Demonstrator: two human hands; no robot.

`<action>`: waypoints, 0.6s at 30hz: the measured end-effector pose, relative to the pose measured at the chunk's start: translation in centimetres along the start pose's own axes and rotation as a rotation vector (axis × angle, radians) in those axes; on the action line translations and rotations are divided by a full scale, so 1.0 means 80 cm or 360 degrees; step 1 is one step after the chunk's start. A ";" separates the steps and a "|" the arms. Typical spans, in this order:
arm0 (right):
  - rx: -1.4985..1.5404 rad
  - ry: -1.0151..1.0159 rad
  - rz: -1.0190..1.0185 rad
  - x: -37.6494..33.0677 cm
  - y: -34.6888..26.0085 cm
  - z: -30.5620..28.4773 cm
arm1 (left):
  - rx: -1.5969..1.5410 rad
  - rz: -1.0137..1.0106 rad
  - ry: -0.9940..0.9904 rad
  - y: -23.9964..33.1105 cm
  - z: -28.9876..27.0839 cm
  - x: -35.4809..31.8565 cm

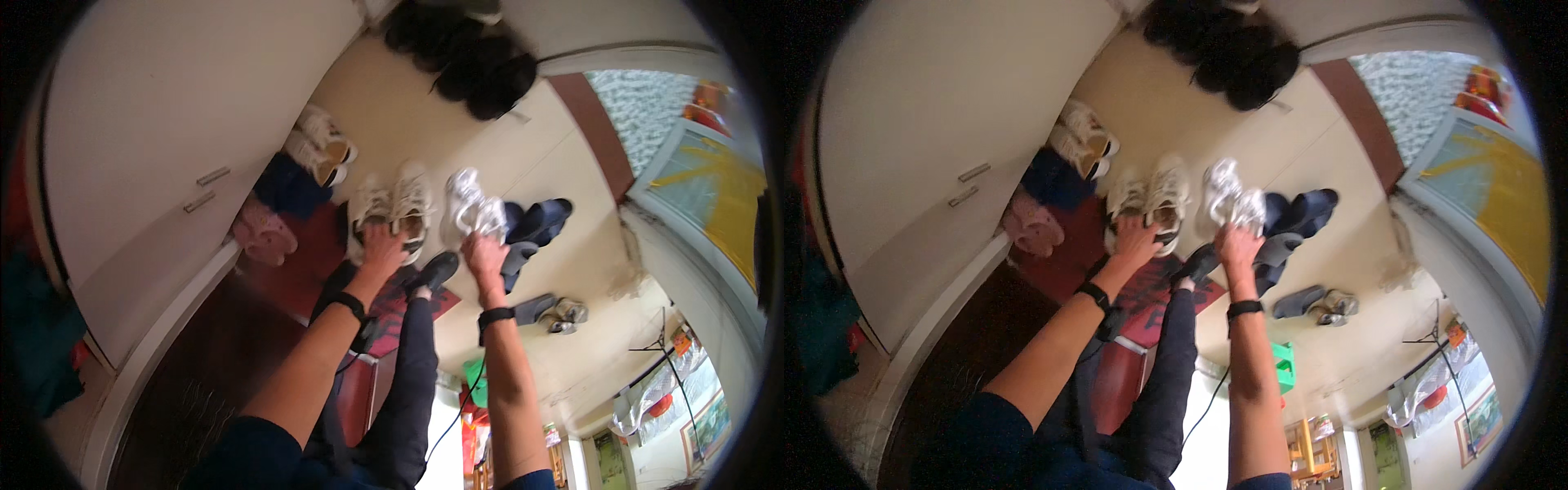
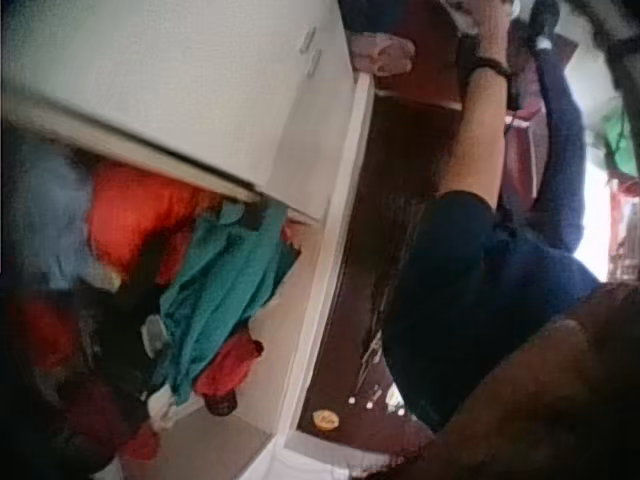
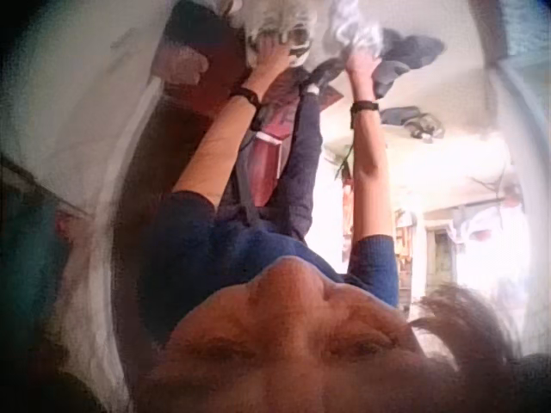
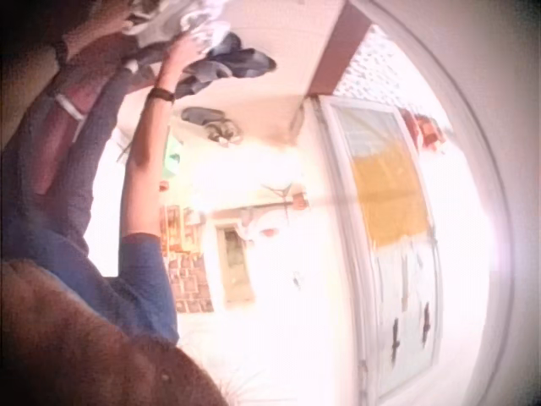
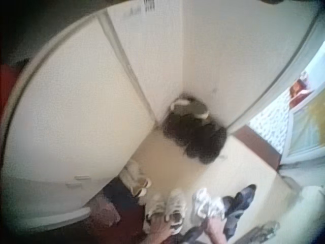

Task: The person disassembles a pink metal drying rack by hand, removing the black straps and separating the frame into individual rods. The rods are placed into a yellow bag, and the person then picks up a pair of white sneakers and places them in a shoe cabinet.

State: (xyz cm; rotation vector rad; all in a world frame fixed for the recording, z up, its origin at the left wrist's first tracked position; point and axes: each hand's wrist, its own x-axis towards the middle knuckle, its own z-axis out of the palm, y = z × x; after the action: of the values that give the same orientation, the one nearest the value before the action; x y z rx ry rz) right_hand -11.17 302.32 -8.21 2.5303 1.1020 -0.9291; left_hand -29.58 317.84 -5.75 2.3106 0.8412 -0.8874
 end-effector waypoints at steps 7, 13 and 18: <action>0.0377 0.0502 -0.0514 0.084 -0.130 0.071 | -0.0843 0.0034 -0.0016 -0.077 0.023 -0.108; 0.0793 0.0268 -0.1121 0.182 -0.382 0.135 | -0.1121 -0.0365 -0.0137 -0.193 -0.064 -0.204; 0.0156 0.0406 -0.0922 0.279 -0.503 0.194 | -0.1261 -0.1012 0.0818 -0.325 -0.129 -0.213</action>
State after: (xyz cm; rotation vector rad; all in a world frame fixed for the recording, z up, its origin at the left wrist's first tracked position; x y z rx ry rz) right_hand -35.87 336.19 -32.71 2.4926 1.9803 -0.8006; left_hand -53.82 335.87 7.01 1.5613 1.8124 -0.0779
